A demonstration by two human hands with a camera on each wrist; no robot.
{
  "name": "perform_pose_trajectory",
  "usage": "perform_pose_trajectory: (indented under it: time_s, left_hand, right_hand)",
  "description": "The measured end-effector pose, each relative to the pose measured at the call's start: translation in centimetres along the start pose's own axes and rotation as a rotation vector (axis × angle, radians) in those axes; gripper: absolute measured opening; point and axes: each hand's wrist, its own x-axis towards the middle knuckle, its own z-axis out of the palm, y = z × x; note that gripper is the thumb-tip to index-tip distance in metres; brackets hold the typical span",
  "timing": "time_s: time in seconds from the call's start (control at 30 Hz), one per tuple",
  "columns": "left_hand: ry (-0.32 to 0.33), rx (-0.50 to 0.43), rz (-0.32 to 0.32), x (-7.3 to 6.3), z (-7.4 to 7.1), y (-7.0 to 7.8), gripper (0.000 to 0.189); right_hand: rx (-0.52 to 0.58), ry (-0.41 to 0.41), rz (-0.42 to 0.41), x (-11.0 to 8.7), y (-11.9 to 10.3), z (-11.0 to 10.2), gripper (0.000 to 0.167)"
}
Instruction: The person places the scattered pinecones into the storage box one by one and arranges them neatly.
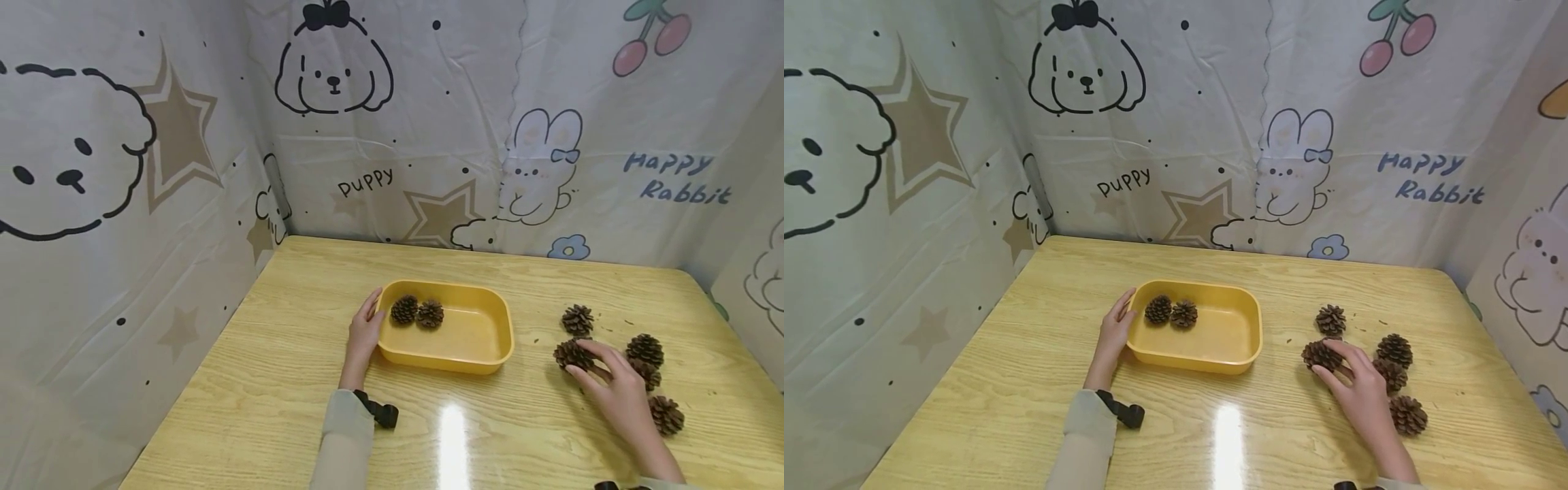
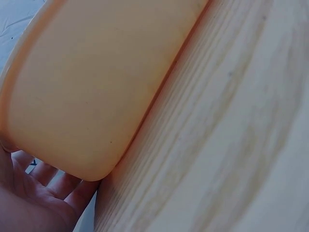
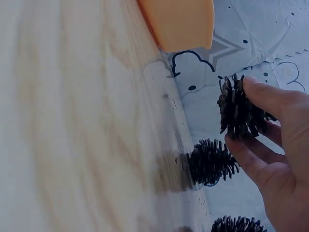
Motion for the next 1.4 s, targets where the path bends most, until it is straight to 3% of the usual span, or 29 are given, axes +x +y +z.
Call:
perform_pose_trajectory:
  time_s: [0.4,0.77,1.0,1.4]
  left_hand:
    - [0.013,0.017,0.016,0.1,-0.1,0.1,0.048]
    - [0.004,0.021,0.015,-0.2,-0.3,0.9,0.048]
    - [-0.011,0.012,0.004,0.0,-0.2,0.1,0.048]
    - [-0.001,0.007,0.014,-0.3,-0.2,0.1,0.048]
  right_hand:
    - [0.063,0.076,-0.035,1.6,-1.5,2.1,0.052]
    - [0.13,0.126,-0.142,3.2,-2.8,3.7,0.053]
    - [0.215,0.104,-0.196,3.7,-4.0,4.8,0.054]
    - [0.231,0.09,-0.236,4.6,-5.3,6.4,0.055]
